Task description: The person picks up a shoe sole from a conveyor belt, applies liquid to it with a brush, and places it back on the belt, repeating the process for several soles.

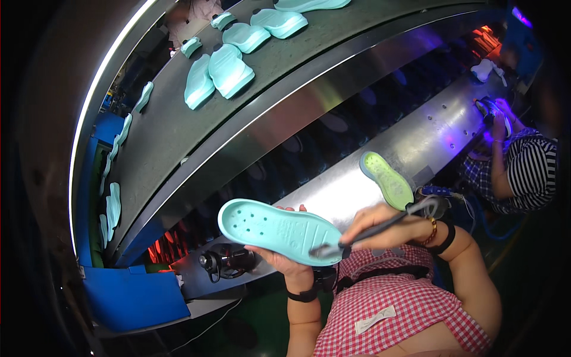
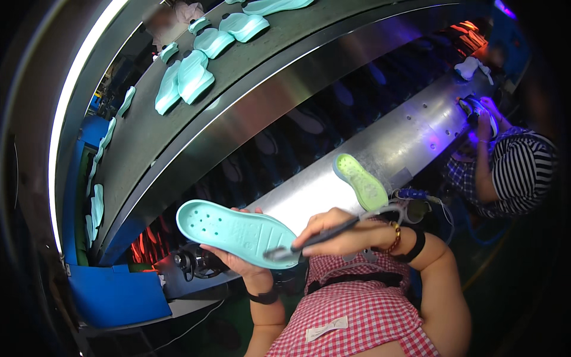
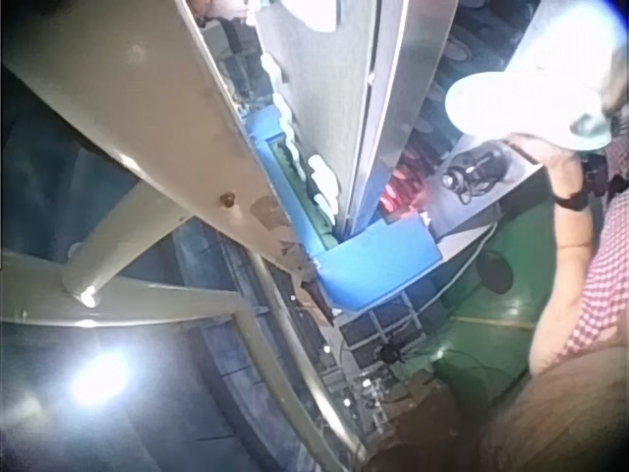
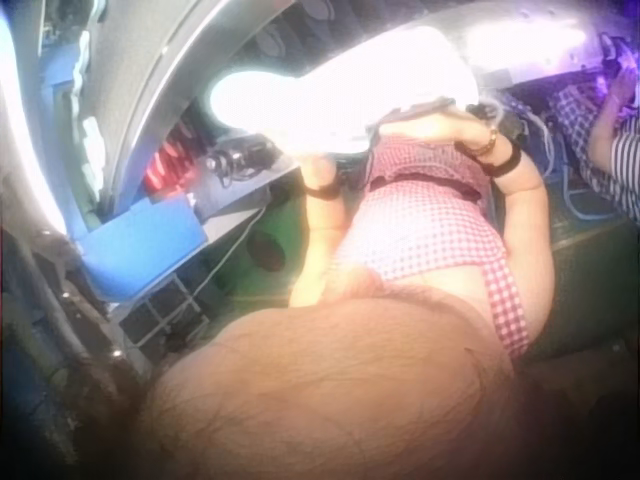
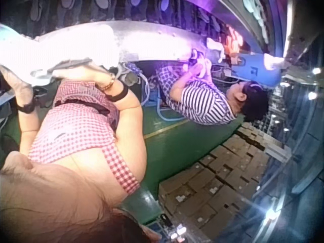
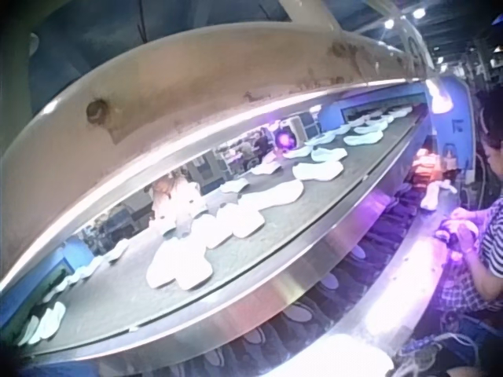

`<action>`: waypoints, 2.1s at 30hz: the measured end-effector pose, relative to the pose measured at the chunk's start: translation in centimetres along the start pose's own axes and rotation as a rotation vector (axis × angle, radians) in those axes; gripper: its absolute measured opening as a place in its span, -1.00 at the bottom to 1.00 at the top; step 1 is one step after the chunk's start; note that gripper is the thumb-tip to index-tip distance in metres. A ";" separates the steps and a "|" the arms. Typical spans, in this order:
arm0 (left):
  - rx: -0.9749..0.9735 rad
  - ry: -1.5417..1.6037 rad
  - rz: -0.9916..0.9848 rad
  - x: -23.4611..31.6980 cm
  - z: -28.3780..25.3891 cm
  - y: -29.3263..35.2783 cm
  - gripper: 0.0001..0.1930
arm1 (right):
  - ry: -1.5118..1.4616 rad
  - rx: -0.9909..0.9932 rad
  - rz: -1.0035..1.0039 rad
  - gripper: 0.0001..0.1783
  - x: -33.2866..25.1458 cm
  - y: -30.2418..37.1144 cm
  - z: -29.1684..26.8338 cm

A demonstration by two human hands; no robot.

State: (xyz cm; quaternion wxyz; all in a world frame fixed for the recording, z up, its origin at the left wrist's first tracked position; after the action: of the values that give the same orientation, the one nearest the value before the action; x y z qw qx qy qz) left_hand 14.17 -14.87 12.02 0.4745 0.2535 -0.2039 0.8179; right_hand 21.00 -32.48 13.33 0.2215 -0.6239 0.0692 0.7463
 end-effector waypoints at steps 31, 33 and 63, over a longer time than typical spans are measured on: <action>-0.148 -0.163 -0.127 -0.9 2.2 1.0 -0.40 | 0.089 -0.130 -0.243 -0.79 -3.4 -0.8 -0.3; -0.117 -0.120 -0.179 -0.7 2.1 0.9 -0.40 | 0.103 -0.112 -0.263 -0.80 -3.5 -0.6 -0.3; -0.155 -0.537 -0.871 -0.2 0.8 3.1 -0.50 | 0.307 -0.522 0.039 -0.71 -6.5 0.4 -3.0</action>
State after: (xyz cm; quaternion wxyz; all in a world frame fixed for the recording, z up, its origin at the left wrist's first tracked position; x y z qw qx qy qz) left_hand 11.73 -16.91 12.21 0.7194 0.4800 -0.2540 0.4331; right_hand 24.35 -35.61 18.83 0.0260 -0.7639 -0.0802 0.6398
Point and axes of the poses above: each hand's wrist, its own y-axis away from the middle knuckle, its own z-axis out of the palm, x = y × z, the point moved 4 cm from there along -y, towards the middle knuckle, and after that the axes turned 14 degrees about -y, right-handed, at the moved point
